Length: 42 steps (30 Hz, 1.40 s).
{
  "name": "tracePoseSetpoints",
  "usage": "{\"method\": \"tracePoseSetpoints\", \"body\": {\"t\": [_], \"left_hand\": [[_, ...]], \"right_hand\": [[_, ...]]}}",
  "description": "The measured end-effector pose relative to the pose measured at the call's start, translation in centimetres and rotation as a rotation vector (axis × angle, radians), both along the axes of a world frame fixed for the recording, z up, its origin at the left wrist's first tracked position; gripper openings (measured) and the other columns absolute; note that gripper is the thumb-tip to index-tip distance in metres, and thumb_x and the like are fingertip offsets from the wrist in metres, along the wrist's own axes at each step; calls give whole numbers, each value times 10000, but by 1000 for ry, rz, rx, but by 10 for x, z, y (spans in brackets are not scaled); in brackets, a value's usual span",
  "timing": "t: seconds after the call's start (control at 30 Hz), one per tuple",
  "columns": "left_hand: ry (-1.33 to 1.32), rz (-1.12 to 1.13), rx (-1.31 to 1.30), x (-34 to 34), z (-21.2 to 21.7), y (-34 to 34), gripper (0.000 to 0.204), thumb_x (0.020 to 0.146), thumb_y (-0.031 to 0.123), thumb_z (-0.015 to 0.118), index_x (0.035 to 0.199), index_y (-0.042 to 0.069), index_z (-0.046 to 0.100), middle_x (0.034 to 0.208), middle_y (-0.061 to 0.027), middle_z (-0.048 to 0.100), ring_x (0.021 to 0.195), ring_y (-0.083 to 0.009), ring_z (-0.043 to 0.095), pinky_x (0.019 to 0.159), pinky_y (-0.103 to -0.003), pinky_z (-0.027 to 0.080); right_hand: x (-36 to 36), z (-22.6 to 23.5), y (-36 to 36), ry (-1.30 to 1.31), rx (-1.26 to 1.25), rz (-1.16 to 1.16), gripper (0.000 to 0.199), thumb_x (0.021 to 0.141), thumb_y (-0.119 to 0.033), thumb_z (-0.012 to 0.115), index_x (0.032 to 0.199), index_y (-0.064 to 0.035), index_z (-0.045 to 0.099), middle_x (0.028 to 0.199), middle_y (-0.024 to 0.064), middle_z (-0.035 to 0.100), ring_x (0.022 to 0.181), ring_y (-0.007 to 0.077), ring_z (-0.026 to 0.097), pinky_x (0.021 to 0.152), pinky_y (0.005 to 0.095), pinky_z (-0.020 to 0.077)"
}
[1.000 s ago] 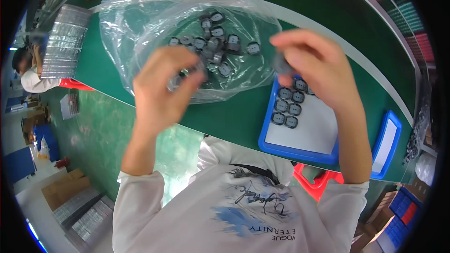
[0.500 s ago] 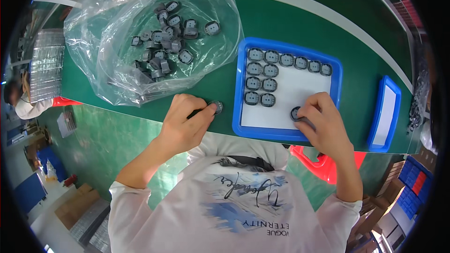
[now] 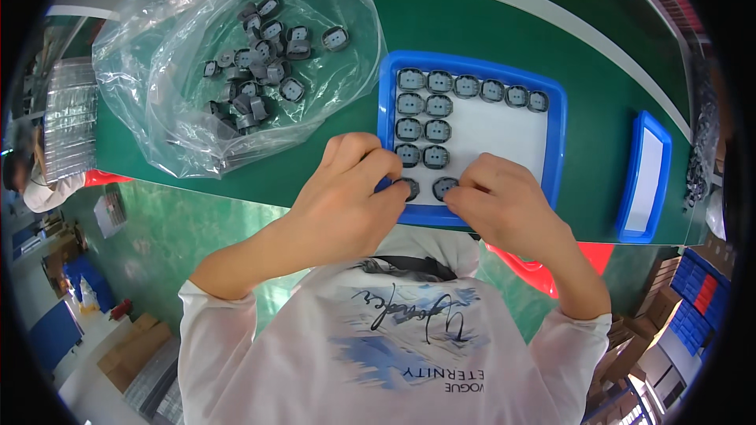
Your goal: Sorting small grey electronic components from a plastic bag into a blue tray.
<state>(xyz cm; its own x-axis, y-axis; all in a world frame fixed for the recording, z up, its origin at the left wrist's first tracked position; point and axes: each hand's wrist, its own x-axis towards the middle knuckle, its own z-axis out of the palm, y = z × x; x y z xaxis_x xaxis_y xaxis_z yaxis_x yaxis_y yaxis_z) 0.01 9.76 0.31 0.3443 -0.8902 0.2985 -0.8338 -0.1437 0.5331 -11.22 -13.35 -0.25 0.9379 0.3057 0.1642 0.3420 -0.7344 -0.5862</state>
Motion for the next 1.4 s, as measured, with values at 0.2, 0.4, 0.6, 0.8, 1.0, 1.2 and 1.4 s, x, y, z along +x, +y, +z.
{"method": "tracePoseSetpoints", "body": {"t": [0.2,0.4,0.6,0.8,1.0,1.2,1.4], "left_hand": [[-114,-26,-28,2,-6,-8,210,643,56,762,844,15,717,991,-91,617,1003,-320,530,849,-442,432],[-140,-26,-63,4,-11,-6,212,647,62,748,846,3,709,987,-101,616,998,-324,530,840,-451,442],[-93,13,-157,30,10,12,191,710,69,758,896,44,723,921,-76,626,902,-302,584,803,-409,477],[-203,610,-50,120,25,37,166,813,79,704,968,20,698,852,-146,669,834,-383,636,751,-451,518],[-195,683,117,142,21,62,238,849,45,665,1082,60,707,882,-188,679,841,-404,659,753,-477,529],[69,675,-90,97,57,65,241,843,-18,672,1079,28,697,895,-133,679,722,-229,649,662,-300,515],[239,267,-26,30,-4,28,210,777,-12,754,974,24,690,955,-115,663,867,-307,635,749,-374,525]], "right_hand": [[12,-9,8,-80,-65,72,122,690,-78,723,787,-85,650,757,33,554,681,227,595,589,354,496],[17,-6,11,-63,-70,77,164,695,-90,773,815,-80,662,761,36,577,683,236,605,590,365,502],[45,32,11,-111,54,-39,197,748,-64,797,910,-39,687,805,86,638,726,288,634,625,388,509],[168,17,56,-227,-199,-66,207,849,-97,714,1035,-23,661,996,143,639,840,335,665,703,447,532],[197,10,53,-61,-204,-16,221,851,-84,701,1055,-9,663,1061,140,641,873,301,660,738,395,549],[121,52,-18,138,478,-40,264,836,15,699,1096,-20,671,1104,74,640,874,151,624,742,297,520],[31,34,-37,122,192,-163,290,790,55,732,1060,-21,657,1143,101,632,934,219,653,791,334,542]]}}
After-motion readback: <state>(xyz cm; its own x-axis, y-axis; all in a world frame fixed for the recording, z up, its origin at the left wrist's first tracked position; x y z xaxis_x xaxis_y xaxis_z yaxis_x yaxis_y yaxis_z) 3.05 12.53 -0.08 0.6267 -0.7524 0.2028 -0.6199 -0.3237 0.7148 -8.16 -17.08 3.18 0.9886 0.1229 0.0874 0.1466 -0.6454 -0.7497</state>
